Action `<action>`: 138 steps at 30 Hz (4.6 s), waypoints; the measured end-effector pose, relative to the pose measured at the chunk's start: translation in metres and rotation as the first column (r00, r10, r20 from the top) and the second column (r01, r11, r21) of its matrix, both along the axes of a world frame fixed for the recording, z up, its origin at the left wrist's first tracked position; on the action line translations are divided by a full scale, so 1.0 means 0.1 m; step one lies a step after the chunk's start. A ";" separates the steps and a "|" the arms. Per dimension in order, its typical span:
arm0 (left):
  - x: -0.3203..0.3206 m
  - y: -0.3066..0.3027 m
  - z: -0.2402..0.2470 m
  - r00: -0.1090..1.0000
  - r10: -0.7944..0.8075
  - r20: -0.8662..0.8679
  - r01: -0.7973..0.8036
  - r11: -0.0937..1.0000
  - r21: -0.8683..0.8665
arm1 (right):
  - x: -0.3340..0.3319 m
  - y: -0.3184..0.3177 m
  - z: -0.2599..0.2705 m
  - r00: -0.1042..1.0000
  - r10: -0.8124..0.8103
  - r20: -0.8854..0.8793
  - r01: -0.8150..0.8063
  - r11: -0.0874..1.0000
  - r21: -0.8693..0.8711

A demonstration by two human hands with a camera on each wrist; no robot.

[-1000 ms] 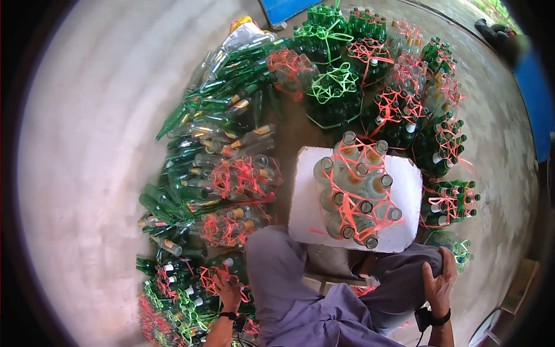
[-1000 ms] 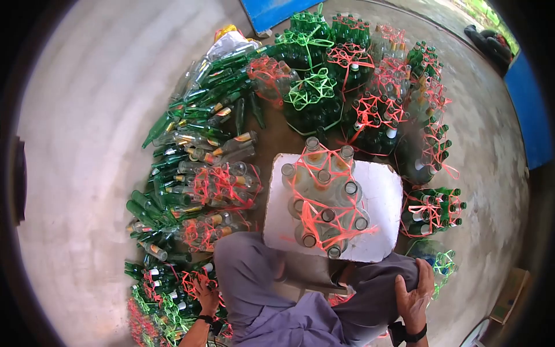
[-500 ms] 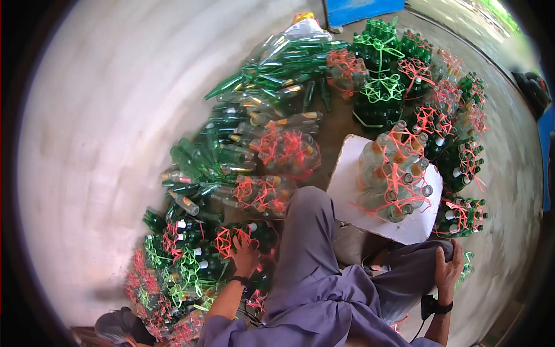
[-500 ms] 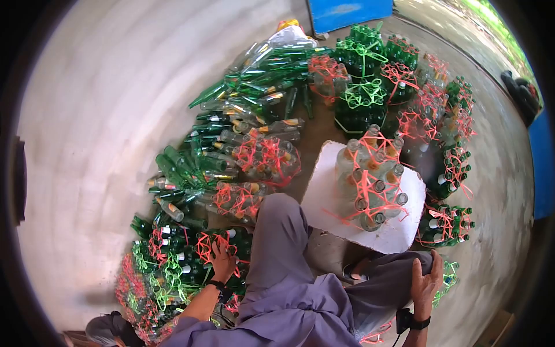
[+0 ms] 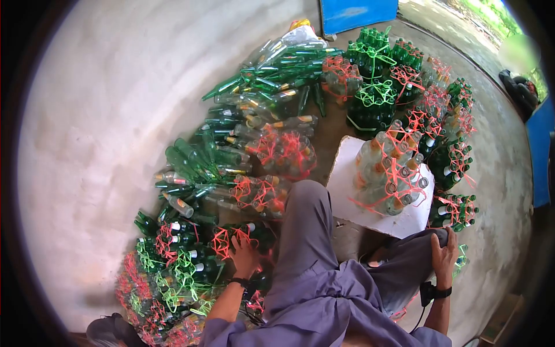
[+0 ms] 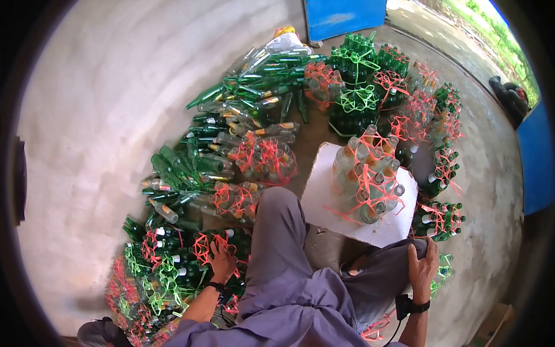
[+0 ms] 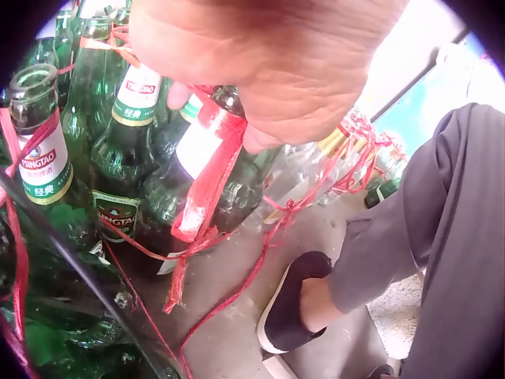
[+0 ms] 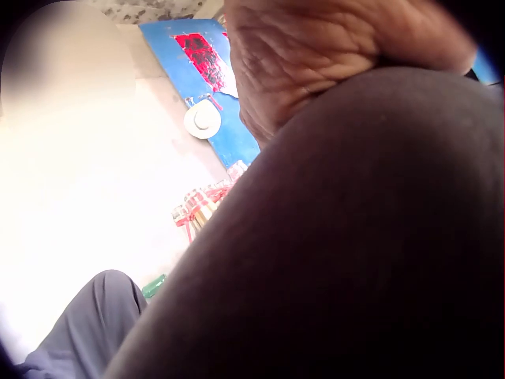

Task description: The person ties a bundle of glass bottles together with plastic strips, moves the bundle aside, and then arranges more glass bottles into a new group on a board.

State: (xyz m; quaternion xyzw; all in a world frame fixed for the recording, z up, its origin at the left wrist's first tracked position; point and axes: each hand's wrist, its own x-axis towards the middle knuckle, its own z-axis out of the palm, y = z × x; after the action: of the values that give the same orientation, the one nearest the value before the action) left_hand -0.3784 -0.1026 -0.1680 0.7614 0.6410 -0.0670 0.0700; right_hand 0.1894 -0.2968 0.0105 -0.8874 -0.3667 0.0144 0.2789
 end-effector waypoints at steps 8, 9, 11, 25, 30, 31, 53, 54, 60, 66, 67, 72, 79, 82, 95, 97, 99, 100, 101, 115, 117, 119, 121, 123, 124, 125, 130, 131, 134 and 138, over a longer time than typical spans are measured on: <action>0.03 0.02 0.04 0.967 0.137 0.214 -0.127 0.990 -0.056 | 0.01 -0.02 -0.04 0.998 0.008 0.058 -0.007 1.000 -0.021; 0.00 0.02 0.02 0.973 0.141 0.183 -0.134 0.990 -0.051 | -0.03 -0.02 0.00 0.998 -0.007 0.062 0.009 1.000 -0.026; -0.06 0.03 -0.10 0.981 0.109 0.162 -0.104 0.994 -0.043 | -0.07 -0.02 0.03 0.998 -0.036 0.057 0.039 0.998 -0.043; 0.10 0.06 0.14 0.989 0.136 0.050 -0.129 0.984 -0.123 | -0.10 -0.12 0.05 0.997 -0.019 0.081 0.017 0.999 0.032; 0.05 0.08 0.04 0.986 0.155 0.064 -0.146 0.981 -0.124 | -0.11 -0.14 0.07 0.997 -0.030 0.066 0.027 0.998 0.052; 0.11 0.07 0.14 0.982 0.173 0.079 -0.160 0.976 -0.151 | -0.10 -0.12 0.08 0.998 -0.036 0.061 0.033 0.998 0.045; -0.17 0.10 -0.10 0.971 0.165 0.175 -0.158 0.986 -0.053 | -0.08 -0.01 0.10 1.000 -0.021 -0.005 0.021 1.000 -0.010; -0.19 0.12 -0.09 0.958 0.172 0.229 -0.157 0.984 -0.080 | -0.08 -0.02 0.10 1.000 -0.023 -0.004 0.023 1.000 0.009; -0.20 0.18 -0.08 0.944 0.165 0.284 -0.160 0.986 -0.042 | -0.09 -0.04 0.08 1.000 -0.026 -0.004 0.026 0.999 0.039; -0.33 0.26 -0.01 0.898 -0.023 0.439 -0.011 0.997 0.074 | -0.09 -0.07 0.09 0.999 -0.023 -0.025 0.024 0.999 0.025; -0.35 0.28 -0.01 0.880 -0.081 0.469 0.041 0.995 0.095 | -0.09 -0.07 0.08 1.000 -0.015 -0.023 0.016 0.999 0.033; -0.28 0.23 0.11 0.819 0.060 0.571 -0.097 0.995 0.035 | -0.06 -0.07 0.07 1.000 0.001 -0.013 0.000 1.000 0.013; -0.23 0.22 0.22 0.829 0.120 0.546 -0.165 0.986 0.033 | -0.07 -0.06 0.11 0.998 0.001 -0.062 -0.003 0.999 -0.038; -0.29 0.22 0.10 0.818 0.210 0.535 -0.238 0.971 -0.017 | -0.02 -0.10 0.05 0.998 0.021 -0.059 -0.025 0.998 -0.060; -0.21 0.13 -0.16 0.920 0.236 0.314 -0.280 0.954 0.104 | 0.02 -0.04 0.02 0.997 -0.023 -0.080 0.011 0.989 -0.150; -0.16 0.15 -0.17 0.916 0.205 0.343 -0.258 0.959 0.114 | 0.01 -0.01 0.04 0.997 -0.025 -0.070 0.013 0.986 -0.164; -0.13 0.13 -0.14 0.920 0.228 0.318 -0.280 0.951 0.130 | 0.00 -0.01 0.04 0.998 -0.036 -0.059 0.025 0.983 -0.181; -0.12 0.14 -0.13 0.920 0.222 0.322 -0.275 0.953 0.129 | 0.00 0.00 0.03 0.998 -0.031 -0.059 0.021 0.986 -0.164; -0.11 0.13 -0.12 0.918 0.238 0.319 -0.287 0.951 0.117 | 0.00 0.00 0.01 0.998 -0.026 -0.059 0.017 0.989 -0.148; -0.13 0.13 -0.12 0.909 0.284 0.306 -0.319 0.945 0.068 | -0.01 -0.03 0.01 0.999 -0.018 -0.046 0.011 0.990 -0.138; -0.13 0.13 -0.14 0.909 0.296 0.294 -0.327 0.943 0.059 | -0.01 -0.02 0.03 0.998 -0.025 -0.064 0.015 0.988 -0.152; -0.14 0.14 -0.17 0.910 0.306 0.281 -0.332 0.942 0.049 | 0.00 -0.04 0.01 0.998 -0.024 -0.050 0.016 0.987 -0.160; -0.15 0.14 -0.26 0.932 0.226 0.284 -0.283 0.942 0.181 | 0.01 -0.06 -0.03 0.999 -0.025 -0.033 0.019 0.988 -0.151; -0.15 0.13 -0.27 0.929 0.240 0.282 -0.292 0.943 0.161 | 0.01 -0.06 -0.04 1.000 -0.026 -0.016 0.024 0.990 -0.142; -0.14 0.13 -0.24 0.924 0.259 0.280 -0.306 0.942 0.140 | -0.01 -0.05 -0.01 0.999 -0.027 -0.023 0.024 0.990 -0.140; -0.13 0.13 -0.22 0.926 0.255 0.278 -0.302 0.943 0.140 | -0.02 -0.04 0.00 0.999 -0.028 -0.030 0.024 0.990 -0.138; -0.09 0.16 -0.09 0.901 0.328 0.284 -0.351 0.936 0.034 | -0.02 -0.04 -0.02 0.998 -0.047 -0.032 0.042 0.990 -0.136; -0.09 0.16 -0.10 0.903 0.325 0.282 -0.348 0.937 0.033 | -0.02 -0.03 -0.01 0.998 -0.050 -0.034 0.045 0.990 -0.134; -0.11 0.17 -0.13 0.912 0.318 0.260 -0.344 0.937 0.062 | -0.03 -0.03 0.01 0.998 -0.048 -0.048 0.042 0.991 -0.128; -0.14 0.19 -0.06 0.900 0.278 0.337 -0.314 0.948 0.058 | -0.02 -0.05 0.00 0.997 -0.044 -0.056 0.038 0.994 -0.102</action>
State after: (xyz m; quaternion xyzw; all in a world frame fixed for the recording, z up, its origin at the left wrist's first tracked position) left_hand -0.3922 -0.0833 -0.1736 0.6583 0.7317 0.1060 0.1414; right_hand 0.1872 -0.3017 0.0105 -0.9070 -0.3388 0.0531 0.2445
